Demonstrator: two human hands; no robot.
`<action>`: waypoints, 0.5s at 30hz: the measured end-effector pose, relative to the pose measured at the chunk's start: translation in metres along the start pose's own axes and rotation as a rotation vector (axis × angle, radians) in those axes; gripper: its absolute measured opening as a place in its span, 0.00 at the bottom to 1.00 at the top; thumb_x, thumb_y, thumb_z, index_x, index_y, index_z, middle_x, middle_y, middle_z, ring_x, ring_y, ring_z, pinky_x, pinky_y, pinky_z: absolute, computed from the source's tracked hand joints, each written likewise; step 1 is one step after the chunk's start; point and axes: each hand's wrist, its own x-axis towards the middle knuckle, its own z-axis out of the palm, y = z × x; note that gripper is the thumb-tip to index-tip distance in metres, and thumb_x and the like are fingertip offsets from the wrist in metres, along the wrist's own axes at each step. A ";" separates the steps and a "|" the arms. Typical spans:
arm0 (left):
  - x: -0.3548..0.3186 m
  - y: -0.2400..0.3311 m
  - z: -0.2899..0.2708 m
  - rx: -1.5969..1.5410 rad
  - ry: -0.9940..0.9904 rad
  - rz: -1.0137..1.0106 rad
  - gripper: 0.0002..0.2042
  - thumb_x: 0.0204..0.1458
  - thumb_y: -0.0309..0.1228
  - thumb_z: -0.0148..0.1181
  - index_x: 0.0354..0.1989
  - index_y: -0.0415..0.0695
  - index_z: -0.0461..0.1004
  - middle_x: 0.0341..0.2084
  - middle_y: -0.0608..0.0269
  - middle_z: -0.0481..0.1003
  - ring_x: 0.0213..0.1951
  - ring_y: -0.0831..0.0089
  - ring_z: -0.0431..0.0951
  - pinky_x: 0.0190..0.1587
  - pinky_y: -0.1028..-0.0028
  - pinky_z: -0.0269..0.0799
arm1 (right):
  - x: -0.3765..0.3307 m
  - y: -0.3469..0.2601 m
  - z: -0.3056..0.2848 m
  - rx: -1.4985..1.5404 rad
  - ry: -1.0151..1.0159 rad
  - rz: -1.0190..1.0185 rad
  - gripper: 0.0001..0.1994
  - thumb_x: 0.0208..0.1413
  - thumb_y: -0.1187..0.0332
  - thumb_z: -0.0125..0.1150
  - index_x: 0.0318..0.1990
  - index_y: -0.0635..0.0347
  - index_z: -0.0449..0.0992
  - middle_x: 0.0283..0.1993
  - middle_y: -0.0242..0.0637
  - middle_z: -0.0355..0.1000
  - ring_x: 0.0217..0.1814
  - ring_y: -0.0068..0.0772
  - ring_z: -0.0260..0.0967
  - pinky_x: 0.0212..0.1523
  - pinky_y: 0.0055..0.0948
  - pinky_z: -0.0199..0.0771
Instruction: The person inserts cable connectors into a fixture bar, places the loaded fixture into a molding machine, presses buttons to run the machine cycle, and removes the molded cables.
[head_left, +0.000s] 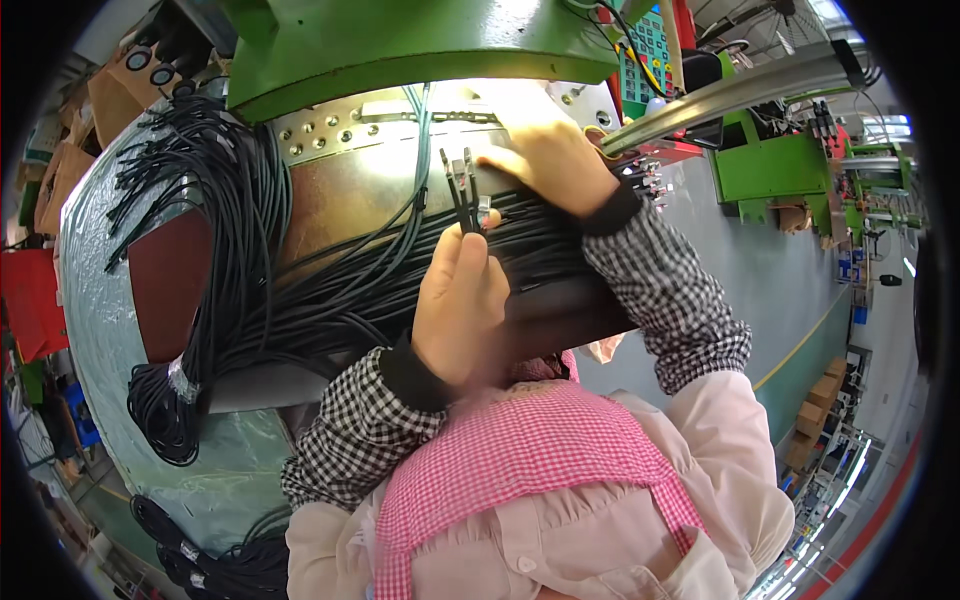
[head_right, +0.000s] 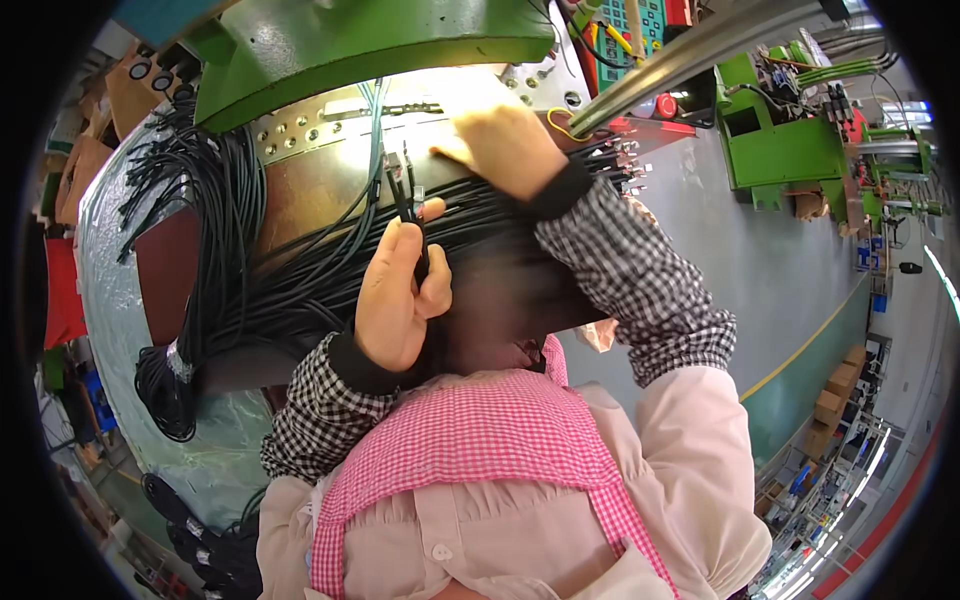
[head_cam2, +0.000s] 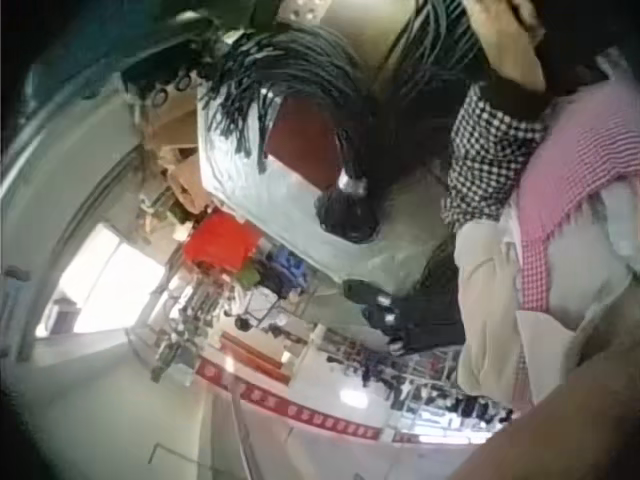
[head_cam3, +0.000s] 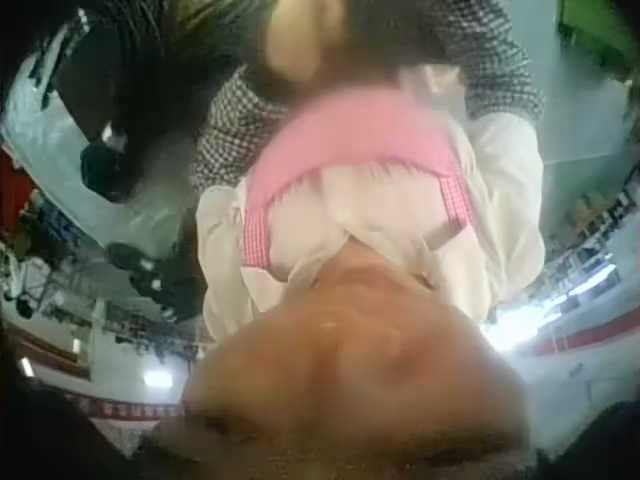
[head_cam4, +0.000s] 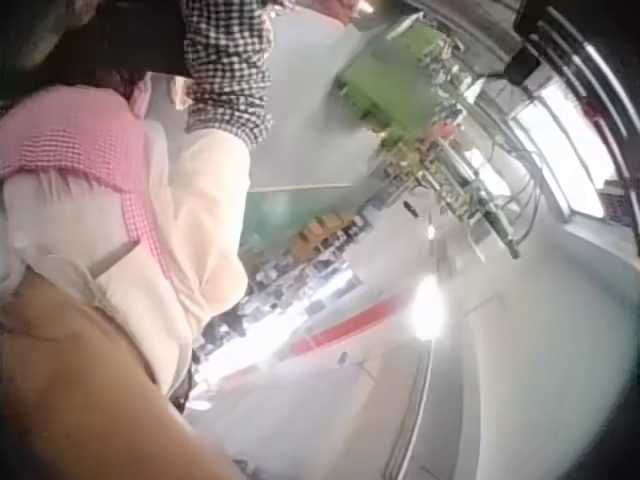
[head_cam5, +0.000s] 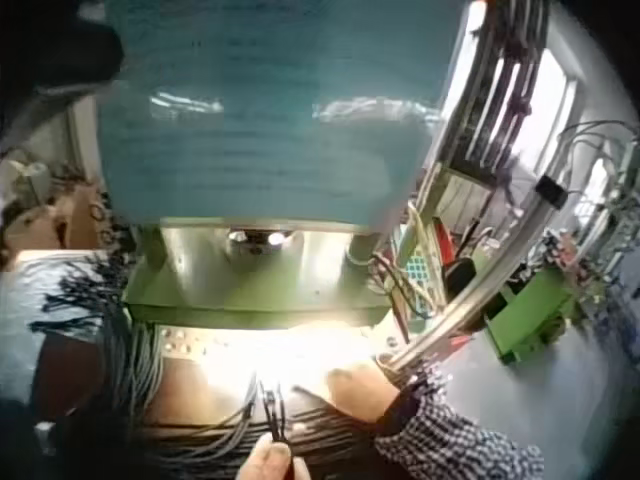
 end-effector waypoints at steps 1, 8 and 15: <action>-0.002 -0.001 0.005 -0.015 0.040 0.016 0.17 0.67 0.38 0.36 0.61 0.49 0.60 0.14 0.71 0.61 0.15 0.85 0.53 0.19 0.82 0.50 | 0.003 0.010 0.012 0.067 0.018 0.011 0.14 0.53 0.58 0.55 0.34 0.60 0.80 0.27 0.41 0.73 0.28 0.42 0.70 0.34 0.37 0.71; -0.004 0.000 -0.003 -0.048 0.038 0.022 0.14 0.66 0.38 0.40 0.54 0.47 0.65 0.13 0.73 0.60 0.14 0.85 0.52 0.18 0.82 0.49 | -0.013 -0.002 -0.017 0.227 -0.276 0.193 0.12 0.53 0.65 0.59 0.43 0.58 0.79 0.41 0.43 0.73 0.44 0.46 0.68 0.47 0.39 0.66; -0.004 -0.003 -0.007 -0.094 0.022 -0.005 0.11 0.63 0.32 0.42 0.46 0.41 0.69 0.17 0.68 0.64 0.19 0.82 0.57 0.23 0.81 0.55 | -0.023 -0.047 -0.063 0.072 0.043 -0.320 0.17 0.41 0.69 0.58 0.43 0.54 0.75 0.37 0.32 0.67 0.36 0.33 0.67 0.36 0.30 0.72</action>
